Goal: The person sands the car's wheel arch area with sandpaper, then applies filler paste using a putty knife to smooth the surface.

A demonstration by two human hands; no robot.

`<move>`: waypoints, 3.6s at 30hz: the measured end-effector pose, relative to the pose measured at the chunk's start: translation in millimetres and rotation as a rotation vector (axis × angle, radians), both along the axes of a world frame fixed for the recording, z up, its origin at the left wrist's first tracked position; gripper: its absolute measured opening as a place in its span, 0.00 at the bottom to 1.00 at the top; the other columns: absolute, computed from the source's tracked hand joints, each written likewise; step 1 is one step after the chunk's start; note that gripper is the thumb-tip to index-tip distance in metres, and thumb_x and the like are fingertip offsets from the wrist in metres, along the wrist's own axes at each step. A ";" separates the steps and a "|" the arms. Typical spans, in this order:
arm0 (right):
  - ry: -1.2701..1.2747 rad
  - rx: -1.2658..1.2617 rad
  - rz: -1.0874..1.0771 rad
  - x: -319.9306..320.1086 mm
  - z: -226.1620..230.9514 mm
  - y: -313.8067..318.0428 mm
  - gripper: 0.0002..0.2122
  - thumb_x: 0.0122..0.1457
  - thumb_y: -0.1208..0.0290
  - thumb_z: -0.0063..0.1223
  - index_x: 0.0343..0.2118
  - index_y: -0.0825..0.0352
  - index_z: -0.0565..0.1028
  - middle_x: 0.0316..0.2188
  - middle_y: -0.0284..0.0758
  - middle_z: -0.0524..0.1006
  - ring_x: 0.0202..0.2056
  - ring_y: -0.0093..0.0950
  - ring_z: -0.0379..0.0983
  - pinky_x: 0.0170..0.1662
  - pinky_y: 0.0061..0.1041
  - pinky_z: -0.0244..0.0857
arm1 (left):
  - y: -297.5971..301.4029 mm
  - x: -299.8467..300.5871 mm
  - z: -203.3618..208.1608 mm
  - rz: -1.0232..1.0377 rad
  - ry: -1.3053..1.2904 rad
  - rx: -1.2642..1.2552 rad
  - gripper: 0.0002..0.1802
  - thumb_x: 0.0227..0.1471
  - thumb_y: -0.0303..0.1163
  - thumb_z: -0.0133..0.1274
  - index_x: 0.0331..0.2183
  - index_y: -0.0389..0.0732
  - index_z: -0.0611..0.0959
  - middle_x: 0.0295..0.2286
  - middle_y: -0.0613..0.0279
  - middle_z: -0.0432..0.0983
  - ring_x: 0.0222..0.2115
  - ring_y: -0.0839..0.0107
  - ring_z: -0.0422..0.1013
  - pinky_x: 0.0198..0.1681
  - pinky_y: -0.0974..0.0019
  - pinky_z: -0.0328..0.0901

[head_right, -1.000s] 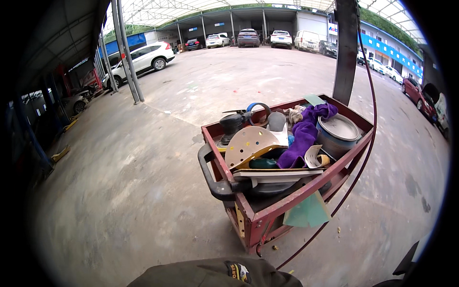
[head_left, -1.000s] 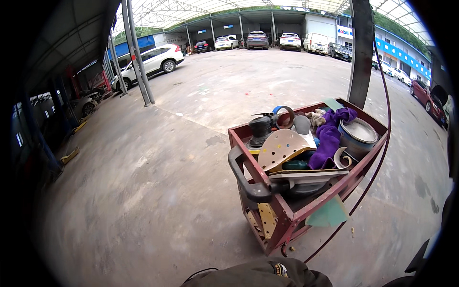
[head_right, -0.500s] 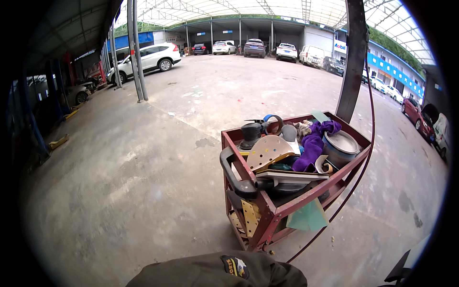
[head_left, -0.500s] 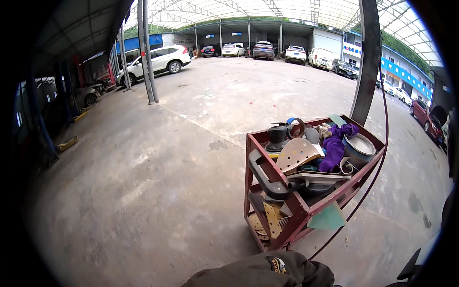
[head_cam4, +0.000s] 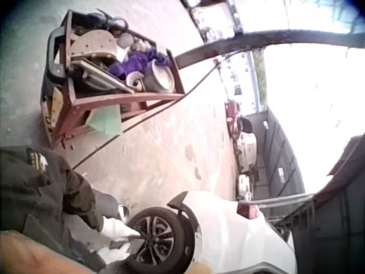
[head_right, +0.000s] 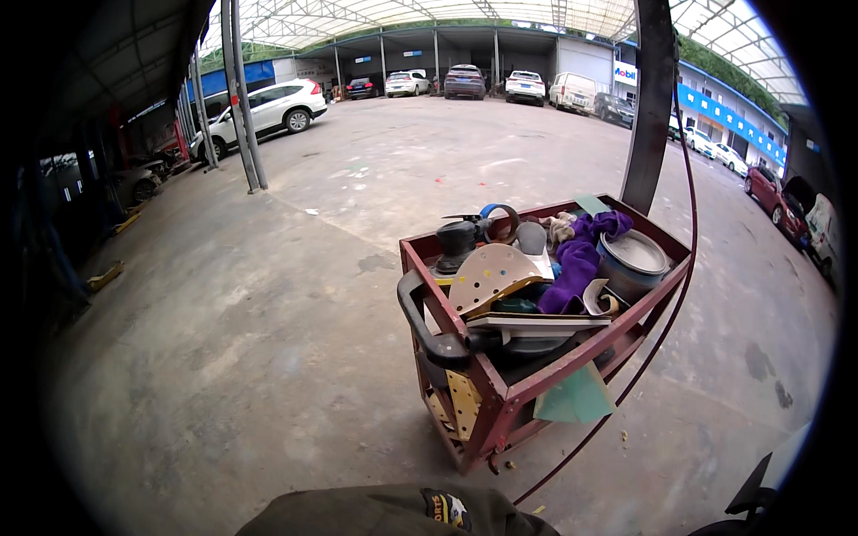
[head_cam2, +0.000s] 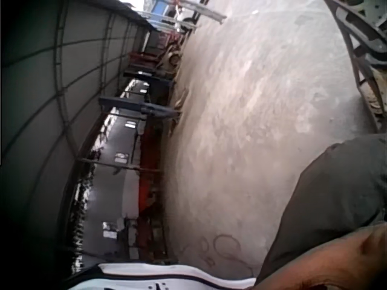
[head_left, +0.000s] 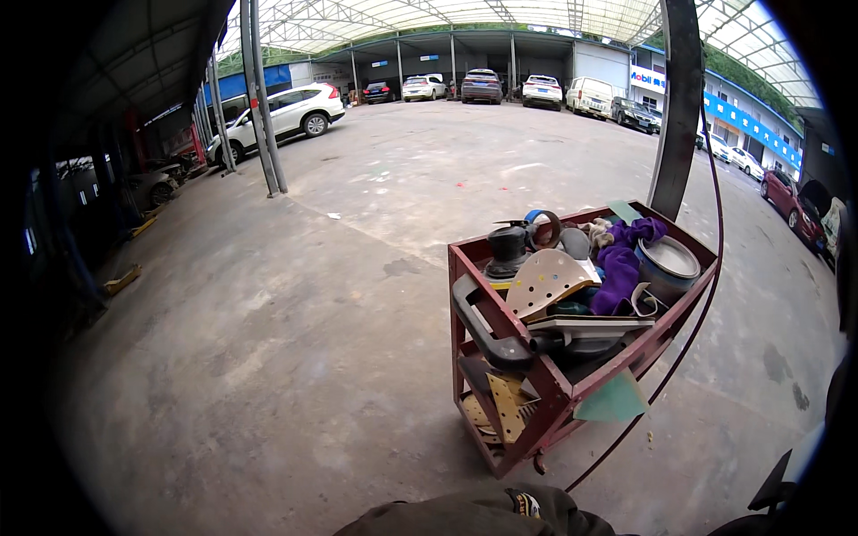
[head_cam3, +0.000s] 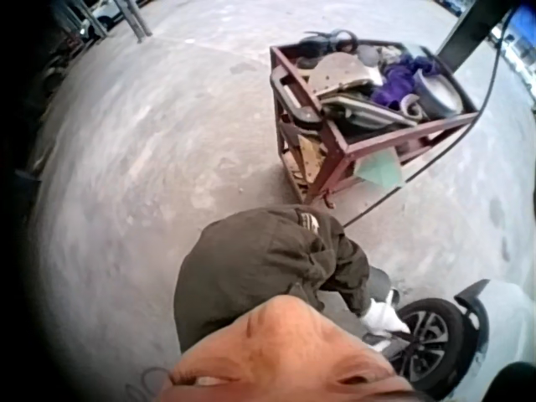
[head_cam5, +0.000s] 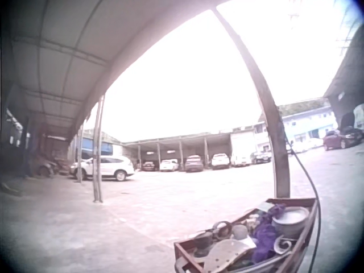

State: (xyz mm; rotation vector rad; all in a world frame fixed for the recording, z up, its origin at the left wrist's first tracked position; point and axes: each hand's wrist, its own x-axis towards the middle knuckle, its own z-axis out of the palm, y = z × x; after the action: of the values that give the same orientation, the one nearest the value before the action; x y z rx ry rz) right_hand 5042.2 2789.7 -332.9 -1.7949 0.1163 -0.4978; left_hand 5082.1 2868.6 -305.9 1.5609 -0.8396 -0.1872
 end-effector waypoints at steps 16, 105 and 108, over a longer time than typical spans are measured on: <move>0.125 0.010 0.010 15.1 -7.9 -22.2 0.21 0.58 0.70 0.58 0.51 0.77 0.71 0.45 0.48 0.75 0.44 0.35 0.72 0.50 0.35 0.67 | -49.6 75.9 -108.9 -0.303 0.090 0.317 0.16 0.43 0.39 0.59 0.26 0.32 0.82 0.26 0.38 0.77 0.30 0.46 0.74 0.35 0.51 0.68; 0.496 -0.753 -1.094 -208.8 -85.2 -127.1 0.13 0.60 0.66 0.53 0.47 0.57 0.77 0.34 0.33 0.77 0.34 0.36 0.74 0.35 0.35 0.70 | -152.8 -21.4 -102.5 -0.690 0.674 0.385 0.17 0.64 0.38 0.51 0.42 0.33 0.79 0.34 0.72 0.74 0.35 0.83 0.65 0.39 0.74 0.63; 0.609 -0.436 -1.249 -221.4 -105.0 -133.1 0.11 0.62 0.61 0.52 0.38 0.65 0.77 0.28 0.41 0.77 0.29 0.44 0.73 0.34 0.35 0.69 | -146.1 -26.7 -82.9 -0.887 0.718 0.465 0.20 0.64 0.42 0.51 0.44 0.32 0.79 0.35 0.71 0.74 0.36 0.83 0.66 0.41 0.76 0.63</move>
State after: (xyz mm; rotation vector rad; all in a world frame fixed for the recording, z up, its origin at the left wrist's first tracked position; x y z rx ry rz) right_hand 4820.8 2656.6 -437.9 -2.0825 1.7235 -0.8447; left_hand 5055.5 2722.4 -388.8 1.2670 -0.8715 -1.5731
